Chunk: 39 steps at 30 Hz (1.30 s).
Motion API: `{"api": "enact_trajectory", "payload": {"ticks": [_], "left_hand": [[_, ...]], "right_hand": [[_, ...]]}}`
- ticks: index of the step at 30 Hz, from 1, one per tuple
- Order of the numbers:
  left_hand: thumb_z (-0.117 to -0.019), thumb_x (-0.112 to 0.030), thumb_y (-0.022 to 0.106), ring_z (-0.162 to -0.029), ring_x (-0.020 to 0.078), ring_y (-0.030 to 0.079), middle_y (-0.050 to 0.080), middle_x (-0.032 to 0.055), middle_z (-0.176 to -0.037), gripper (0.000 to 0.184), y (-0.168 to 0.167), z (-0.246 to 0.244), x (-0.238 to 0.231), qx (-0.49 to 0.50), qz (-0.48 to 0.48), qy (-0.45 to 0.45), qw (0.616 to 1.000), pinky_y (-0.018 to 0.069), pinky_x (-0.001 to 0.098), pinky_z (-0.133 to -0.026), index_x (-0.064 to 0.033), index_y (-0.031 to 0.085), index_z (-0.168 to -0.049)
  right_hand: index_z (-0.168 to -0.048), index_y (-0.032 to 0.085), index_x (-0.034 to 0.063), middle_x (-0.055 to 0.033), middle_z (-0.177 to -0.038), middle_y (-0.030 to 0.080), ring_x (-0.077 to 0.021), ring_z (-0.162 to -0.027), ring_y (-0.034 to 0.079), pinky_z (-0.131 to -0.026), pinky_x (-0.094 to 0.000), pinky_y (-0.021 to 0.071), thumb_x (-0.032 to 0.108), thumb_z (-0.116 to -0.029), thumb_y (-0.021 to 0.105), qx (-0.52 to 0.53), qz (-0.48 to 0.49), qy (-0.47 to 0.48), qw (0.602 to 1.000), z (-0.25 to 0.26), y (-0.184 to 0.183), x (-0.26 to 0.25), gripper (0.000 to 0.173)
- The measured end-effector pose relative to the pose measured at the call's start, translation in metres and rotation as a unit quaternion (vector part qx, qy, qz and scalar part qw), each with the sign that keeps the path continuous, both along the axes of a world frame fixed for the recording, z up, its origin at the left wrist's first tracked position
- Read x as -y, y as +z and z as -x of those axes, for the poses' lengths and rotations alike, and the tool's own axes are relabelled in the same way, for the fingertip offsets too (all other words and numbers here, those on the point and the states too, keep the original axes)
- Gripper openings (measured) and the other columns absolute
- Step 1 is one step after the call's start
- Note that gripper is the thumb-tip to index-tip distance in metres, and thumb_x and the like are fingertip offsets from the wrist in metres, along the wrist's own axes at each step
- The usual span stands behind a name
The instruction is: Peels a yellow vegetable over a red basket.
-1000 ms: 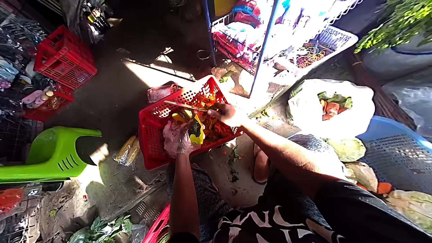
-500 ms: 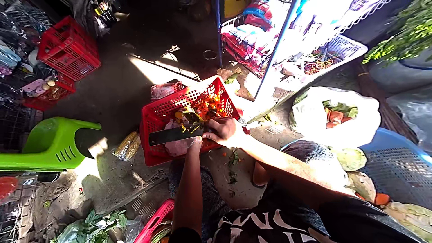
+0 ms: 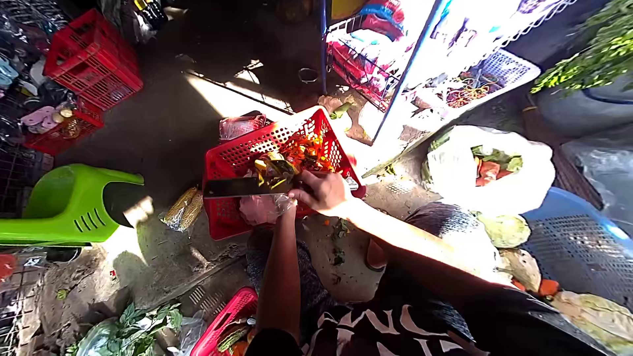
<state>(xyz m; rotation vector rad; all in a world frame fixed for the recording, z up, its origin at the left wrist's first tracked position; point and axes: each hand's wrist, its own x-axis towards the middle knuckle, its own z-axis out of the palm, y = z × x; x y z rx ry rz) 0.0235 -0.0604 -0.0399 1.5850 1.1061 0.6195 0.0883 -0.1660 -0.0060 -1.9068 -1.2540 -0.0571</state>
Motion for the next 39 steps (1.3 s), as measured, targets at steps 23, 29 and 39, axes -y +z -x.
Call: {"api": "enact_trajectory", "payload": {"ticks": [23, 29, 39], "left_hand": [[-0.1091, -0.023, 0.041, -0.111, 0.0231, 0.065, 0.068, 0.0220, -0.114, 0.040, 0.009, -0.003, -0.004, 0.002, -0.266, 0.119, 0.956, 0.0492, 0.0352, -0.103, 0.0089, 0.061, -0.124], [-0.1125, -0.025, 0.033, -0.115, 0.0262, 0.062, 0.065, 0.0249, -0.120, 0.045, 0.036, -0.011, -0.003, -0.022, -0.146, 0.127, 0.981, 0.0466, 0.0376, -0.104, 0.0091, 0.059, -0.128], [-0.1027, 0.002, 0.046, -0.126, 0.0313, 0.052, 0.055, 0.0314, -0.134, 0.034, 0.000, -0.019, -0.013, -0.074, -0.071, 0.037, 0.994, 0.0393, 0.0355, -0.109, 0.0169, 0.049, -0.134]], "right_hand": [[-0.131, 0.063, 0.0144, -0.0195, -0.100, 0.073, -0.0426, -0.095, 0.070, -0.082, -0.0697, 0.0521, 0.061, -0.1025, 0.050, -0.324, 0.172, -0.067, 0.928, -0.043, -0.019, -0.009, 0.056], [-0.129, 0.063, 0.0031, -0.0225, -0.091, 0.070, -0.0435, -0.088, 0.070, -0.079, -0.0660, 0.0528, 0.053, -0.1053, 0.050, -0.267, 0.128, -0.063, 0.953, -0.027, 0.018, 0.000, 0.057], [-0.116, 0.070, 0.0061, -0.0164, -0.078, 0.069, -0.0386, -0.075, 0.069, -0.067, -0.0622, 0.0523, 0.060, -0.1010, 0.051, -0.166, 0.082, -0.009, 0.983, 0.002, -0.014, -0.021, 0.059]]}}
